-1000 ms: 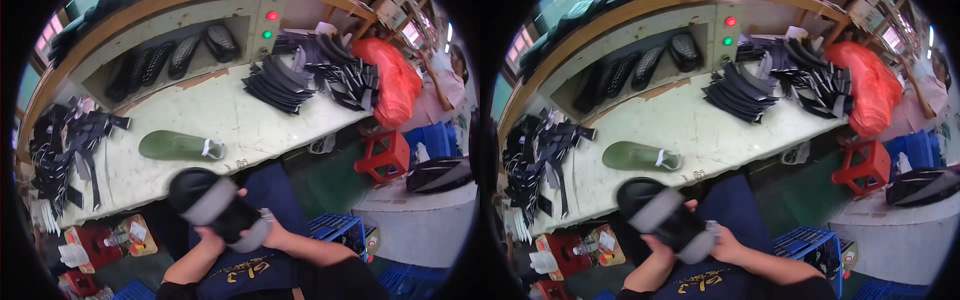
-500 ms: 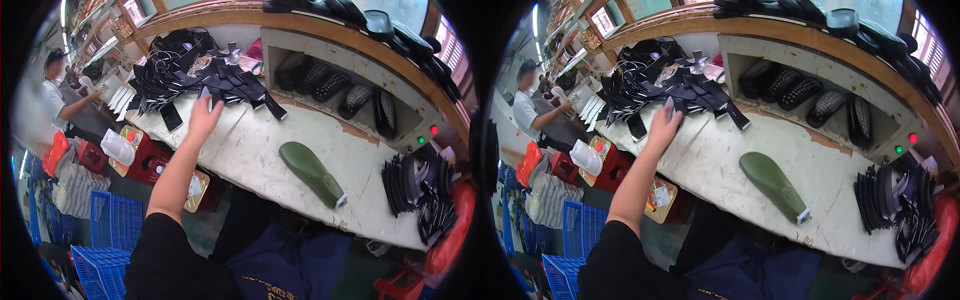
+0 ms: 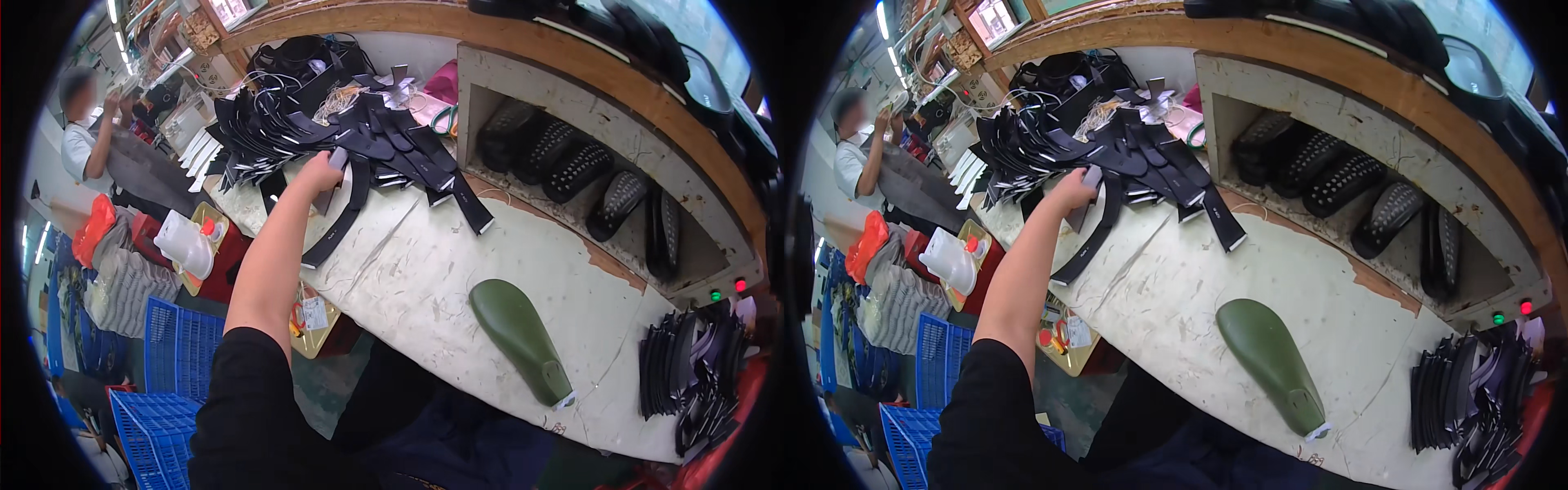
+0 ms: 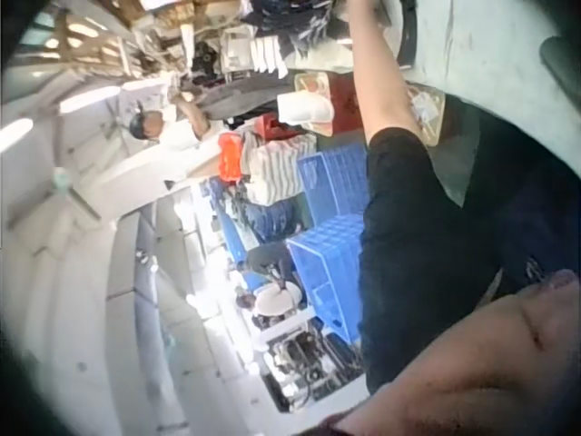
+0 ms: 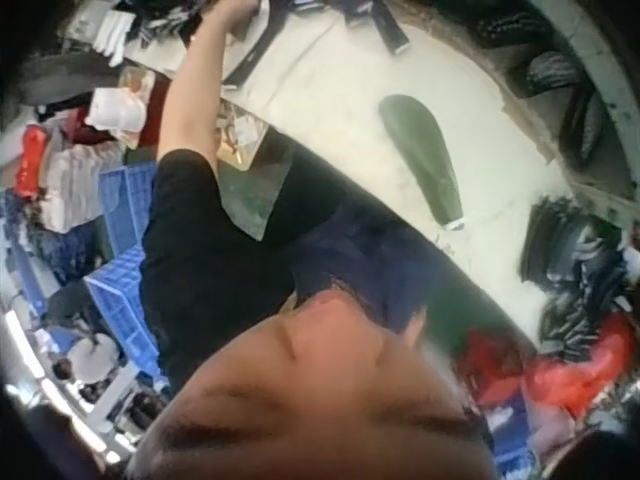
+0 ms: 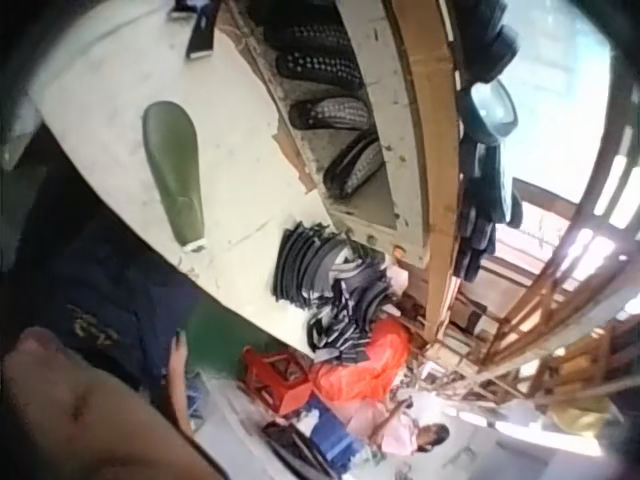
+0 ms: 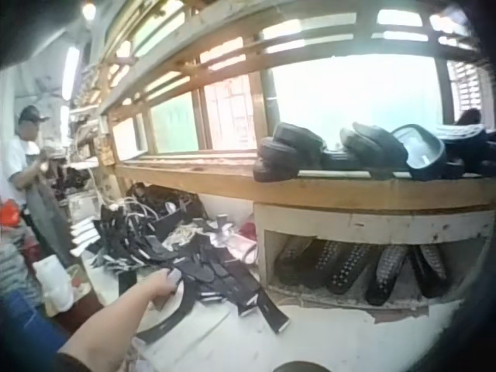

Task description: Assembling sandals by manually fitting straps and outsoles onto shoe lasts.

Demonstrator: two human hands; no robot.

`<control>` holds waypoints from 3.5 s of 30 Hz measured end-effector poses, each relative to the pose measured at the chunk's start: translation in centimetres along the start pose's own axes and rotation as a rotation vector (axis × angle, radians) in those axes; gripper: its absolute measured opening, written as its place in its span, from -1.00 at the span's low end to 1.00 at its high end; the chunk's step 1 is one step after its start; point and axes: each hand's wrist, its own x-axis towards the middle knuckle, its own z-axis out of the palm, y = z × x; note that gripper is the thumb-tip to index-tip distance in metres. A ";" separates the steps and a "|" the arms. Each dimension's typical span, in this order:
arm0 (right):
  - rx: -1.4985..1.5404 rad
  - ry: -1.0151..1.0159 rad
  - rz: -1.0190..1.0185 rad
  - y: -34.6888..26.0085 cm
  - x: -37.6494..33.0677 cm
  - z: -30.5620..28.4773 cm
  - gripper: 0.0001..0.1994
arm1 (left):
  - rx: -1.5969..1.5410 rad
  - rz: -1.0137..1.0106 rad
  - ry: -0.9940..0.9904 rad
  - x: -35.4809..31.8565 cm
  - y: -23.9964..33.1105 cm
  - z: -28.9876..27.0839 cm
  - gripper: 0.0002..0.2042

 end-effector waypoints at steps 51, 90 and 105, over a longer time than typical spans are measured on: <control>0.113 0.031 -0.053 -2.3 4.4 5.6 -0.54 | -0.983 -0.091 -0.359 7.3 2.6 3.2 -0.64; 0.244 0.065 -0.179 0.5 4.5 5.0 -0.61 | 0.096 0.335 0.309 -15.6 4.4 3.7 -0.24; -0.375 0.940 -0.739 -35.4 7.0 -25.9 -0.35 | -0.159 1.430 -0.002 -40.3 4.1 14.6 -0.76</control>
